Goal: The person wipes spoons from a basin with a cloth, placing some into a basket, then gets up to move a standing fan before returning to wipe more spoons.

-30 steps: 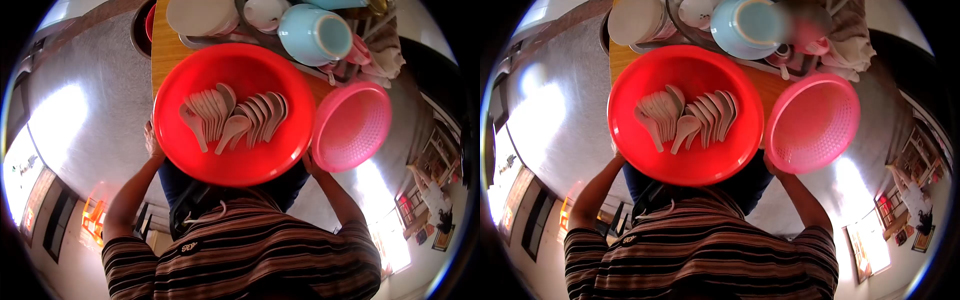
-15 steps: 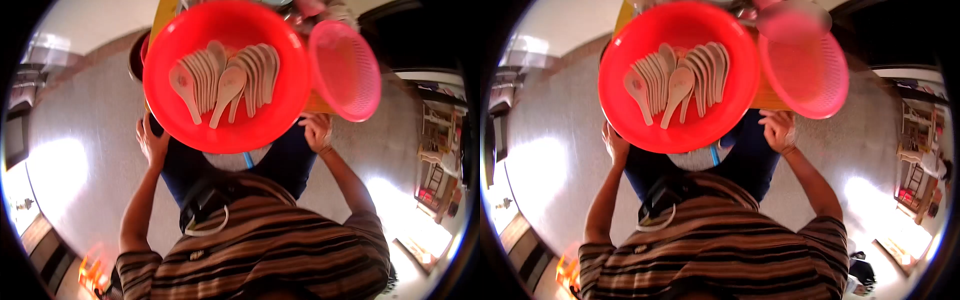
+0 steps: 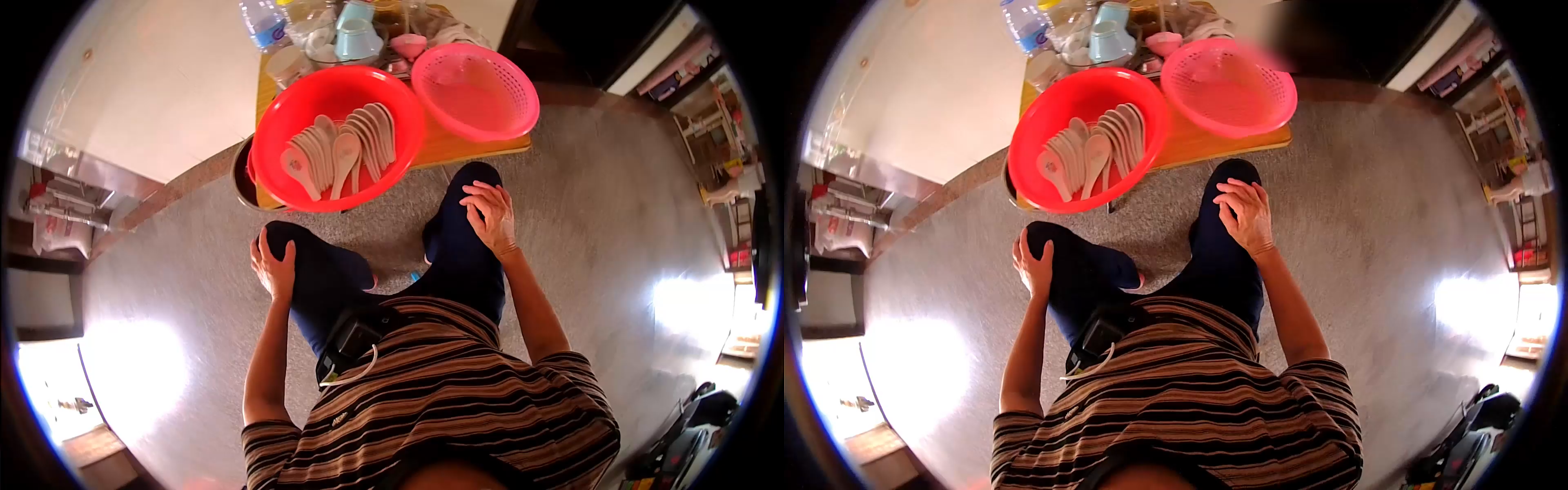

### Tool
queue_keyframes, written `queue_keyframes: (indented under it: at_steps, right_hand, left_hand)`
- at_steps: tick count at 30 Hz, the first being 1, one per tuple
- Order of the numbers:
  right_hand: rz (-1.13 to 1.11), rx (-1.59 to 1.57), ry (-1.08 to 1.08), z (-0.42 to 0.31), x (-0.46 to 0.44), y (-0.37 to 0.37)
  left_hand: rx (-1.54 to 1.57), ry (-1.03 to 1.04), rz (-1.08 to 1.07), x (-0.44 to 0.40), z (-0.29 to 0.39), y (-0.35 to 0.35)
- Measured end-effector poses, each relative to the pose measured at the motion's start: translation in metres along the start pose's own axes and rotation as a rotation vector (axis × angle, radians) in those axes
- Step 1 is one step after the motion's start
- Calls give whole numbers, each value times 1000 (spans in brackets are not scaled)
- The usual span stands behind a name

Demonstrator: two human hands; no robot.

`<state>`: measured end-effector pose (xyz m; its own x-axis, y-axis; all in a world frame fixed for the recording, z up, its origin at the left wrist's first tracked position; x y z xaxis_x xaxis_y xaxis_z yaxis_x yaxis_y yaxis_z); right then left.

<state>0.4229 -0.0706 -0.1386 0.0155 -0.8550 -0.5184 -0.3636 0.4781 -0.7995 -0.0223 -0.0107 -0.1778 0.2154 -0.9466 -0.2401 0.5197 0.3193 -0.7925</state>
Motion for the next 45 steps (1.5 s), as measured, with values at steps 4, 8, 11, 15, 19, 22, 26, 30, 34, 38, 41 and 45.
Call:
queue_keyframes:
  at_steps: [4,8,11,15,19,22,26,30,34,38,41,45]
  right_hand:
    - [27,-61,74,-7,1,14]
    - [15,-120,119,-18,-13,24]
    - [-42,-153,107,-20,-22,22]
    - [-36,-130,93,-18,-27,34]
    - [-38,-144,71,-16,-31,20]
    - [-43,-228,1,-37,-36,-3]
    - [-5,-185,-154,-65,-75,-58]
    - [69,-146,-144,-53,-152,-94]
    - [-33,83,-70,-9,-250,-82]
    - [-111,-38,97,81,-323,-19]
    - [-163,167,145,135,-340,28]
    - [-244,234,271,140,-351,46]
  left_hand:
    - [-81,45,10,-10,-14,-1]
    - [-197,64,4,-33,-26,-4]
    - [-221,9,-23,-45,-30,1]
    - [-270,48,-38,-60,-48,12]
    - [-235,153,-78,-51,-63,35]
    - [-383,359,37,-51,-58,43]
    - [-188,128,-174,-51,-11,18]
    - [-64,79,-48,-44,8,6]
    - [-64,54,-45,-43,1,2]
    - [-63,3,-23,-42,-7,-4]
    - [-88,18,13,-41,-15,-11]
    - [-77,41,24,-38,-20,-20]
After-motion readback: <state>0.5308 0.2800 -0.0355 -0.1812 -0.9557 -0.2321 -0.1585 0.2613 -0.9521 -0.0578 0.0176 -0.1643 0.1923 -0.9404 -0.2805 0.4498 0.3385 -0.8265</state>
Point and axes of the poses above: each hand's wrist, its own x-axis away from the middle knuckle, its own y-axis out of the palm, z = x × y, the point moved 1 cm from there along -x, towards the middle knuckle, and after that the axes turned 4 degrees about x, right-handed, at the moved point
